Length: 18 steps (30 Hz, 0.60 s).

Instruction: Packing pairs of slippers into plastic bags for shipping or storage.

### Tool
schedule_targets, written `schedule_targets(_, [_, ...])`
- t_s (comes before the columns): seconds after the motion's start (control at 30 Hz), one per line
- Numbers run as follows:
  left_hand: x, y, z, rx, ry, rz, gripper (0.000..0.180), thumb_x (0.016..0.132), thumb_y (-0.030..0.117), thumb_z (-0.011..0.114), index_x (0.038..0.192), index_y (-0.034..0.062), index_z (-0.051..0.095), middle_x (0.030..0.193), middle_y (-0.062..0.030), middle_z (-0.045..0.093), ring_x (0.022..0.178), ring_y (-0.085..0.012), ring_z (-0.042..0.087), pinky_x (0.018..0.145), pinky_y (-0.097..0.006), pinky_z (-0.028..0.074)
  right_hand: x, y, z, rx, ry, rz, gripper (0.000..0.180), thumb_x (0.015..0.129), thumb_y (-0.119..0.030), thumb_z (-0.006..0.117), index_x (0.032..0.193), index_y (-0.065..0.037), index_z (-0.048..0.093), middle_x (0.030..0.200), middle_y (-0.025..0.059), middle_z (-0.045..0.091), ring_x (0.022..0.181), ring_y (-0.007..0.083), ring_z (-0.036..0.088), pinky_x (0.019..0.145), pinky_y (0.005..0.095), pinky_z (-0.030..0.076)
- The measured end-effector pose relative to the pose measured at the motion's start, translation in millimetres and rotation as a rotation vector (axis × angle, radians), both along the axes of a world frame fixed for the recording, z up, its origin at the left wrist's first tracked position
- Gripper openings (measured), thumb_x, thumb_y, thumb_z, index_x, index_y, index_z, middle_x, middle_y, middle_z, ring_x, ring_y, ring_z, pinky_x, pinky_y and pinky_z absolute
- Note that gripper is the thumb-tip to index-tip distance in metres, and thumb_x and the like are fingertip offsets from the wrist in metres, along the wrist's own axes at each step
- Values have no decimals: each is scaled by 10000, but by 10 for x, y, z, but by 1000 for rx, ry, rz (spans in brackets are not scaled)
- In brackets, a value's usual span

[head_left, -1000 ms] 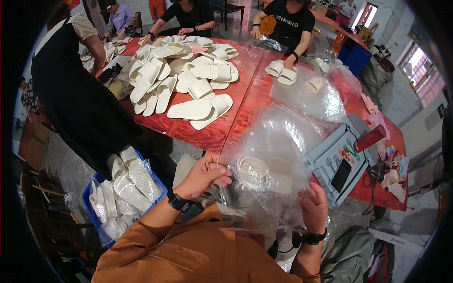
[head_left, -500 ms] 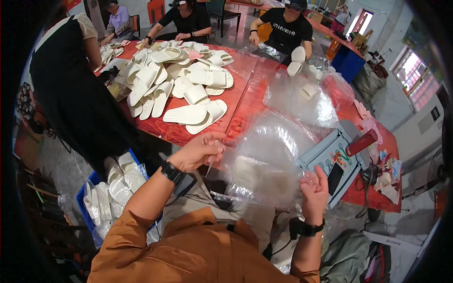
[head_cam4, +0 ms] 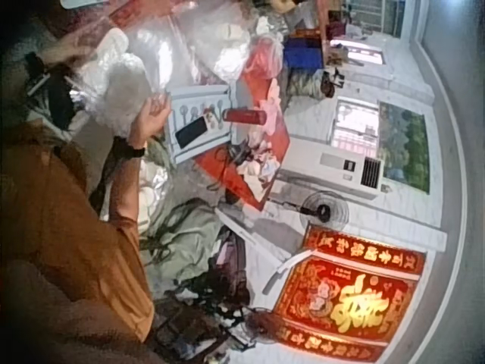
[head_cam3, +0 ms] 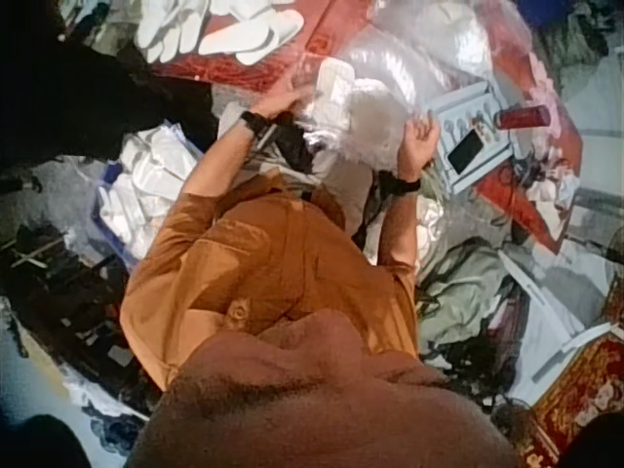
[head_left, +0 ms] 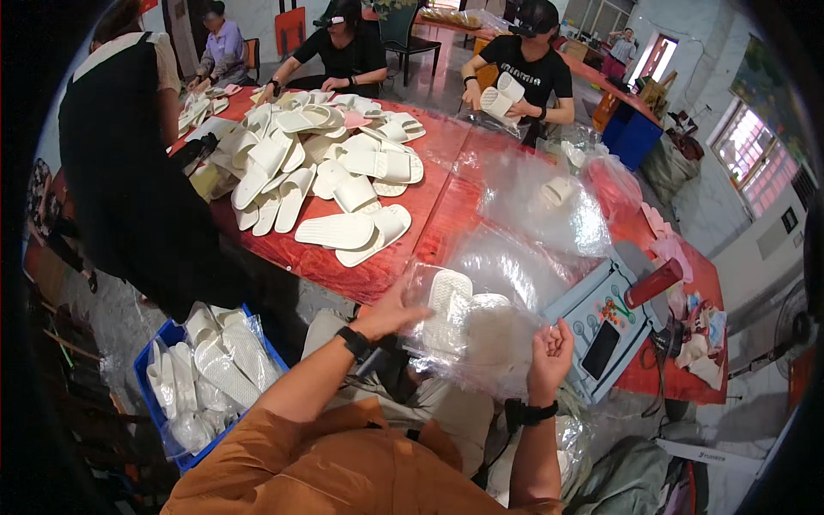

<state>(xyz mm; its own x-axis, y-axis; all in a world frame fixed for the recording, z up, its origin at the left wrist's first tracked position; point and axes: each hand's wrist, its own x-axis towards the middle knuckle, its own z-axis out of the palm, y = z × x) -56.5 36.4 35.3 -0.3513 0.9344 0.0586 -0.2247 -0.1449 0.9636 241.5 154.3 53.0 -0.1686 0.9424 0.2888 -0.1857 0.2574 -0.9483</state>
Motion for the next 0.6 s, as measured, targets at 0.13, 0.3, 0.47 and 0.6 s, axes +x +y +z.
schedule_targets(0.13, [46,86,-75,-348,322,-65,615,811,65,775,1356,30,490,922,-23,601,807,-98,553,703,-256,466,-9,70,-96,-10,34,-43,570,881,91,603,1403,63,375,1074,59,580,983,113,567,930,261,461])
schedule_targets(0.3, [-32,105,-208,-150,272,-120,358,845,63,734,1176,8,610,831,36,561,724,-73,513,654,-233,449,158,166,-269,-62,42,-144,515,885,57,612,1359,51,411,1051,54,575,960,116,567,905,267,473])
schedule_targets(0.47, [48,0,34,-328,195,-168,347,933,119,668,1258,9,620,933,2,671,800,-68,593,691,-228,480,273,145,-738,-242,-282,-53,379,809,-79,772,1053,-30,485,908,16,559,823,118,517,732,283,466])
schedule_targets(0.6, [122,-53,-17,-170,-170,-180,293,932,16,631,1223,-7,609,981,-40,681,858,-108,629,763,-238,501,181,-124,-958,-110,-511,-3,484,815,-121,781,1187,15,504,961,84,622,855,167,594,731,305,507])
